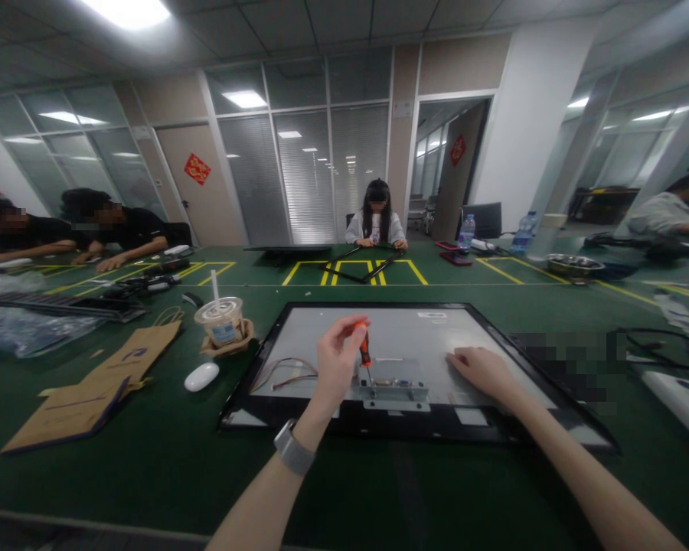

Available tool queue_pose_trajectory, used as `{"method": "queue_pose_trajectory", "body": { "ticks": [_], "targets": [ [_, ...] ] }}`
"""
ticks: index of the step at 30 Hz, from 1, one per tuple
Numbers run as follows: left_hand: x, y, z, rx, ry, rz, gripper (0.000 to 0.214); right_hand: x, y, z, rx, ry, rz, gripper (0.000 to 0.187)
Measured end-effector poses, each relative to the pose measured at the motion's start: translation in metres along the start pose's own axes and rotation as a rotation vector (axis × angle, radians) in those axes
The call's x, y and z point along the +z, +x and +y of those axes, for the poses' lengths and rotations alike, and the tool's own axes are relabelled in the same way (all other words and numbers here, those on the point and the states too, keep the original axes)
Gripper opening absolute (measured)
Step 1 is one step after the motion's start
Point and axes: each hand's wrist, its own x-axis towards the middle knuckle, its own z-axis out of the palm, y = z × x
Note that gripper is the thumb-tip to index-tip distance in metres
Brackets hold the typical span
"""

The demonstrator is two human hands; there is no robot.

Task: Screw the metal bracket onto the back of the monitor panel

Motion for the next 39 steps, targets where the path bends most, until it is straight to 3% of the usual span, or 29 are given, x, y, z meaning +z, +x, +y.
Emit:
{"method": "queue_pose_trajectory", "body": {
  "ticks": [9, 21, 30, 39],
  "targets": [
    [0.0001, 0.0015, -0.0076, 0.024, 0.062, 0.045, 0.018, 0.0008, 0.0020, 0.0007, 0.003, -0.003, -0.018, 0.042],
    [0.0029, -0.0035, -0.0012, -0.030, -0.020, -0.108, 0.026, -0.0009, -0.0005, -0.0010, 0.006, 0.013, -0.003, 0.043],
    [0.0022, -0.0007, -0.0022, 0.068, 0.056, -0.033, 0.012, -0.0005, -0.0005, -0.0008, 0.003, -0.006, 0.003, 0.043],
    [0.0029, -0.0018, -0.0013, -0.065, -0.084, -0.079, 0.027, 0.0006, 0.0007, 0.0002, 0.005, -0.003, -0.007, 0.042]
  ]
}}
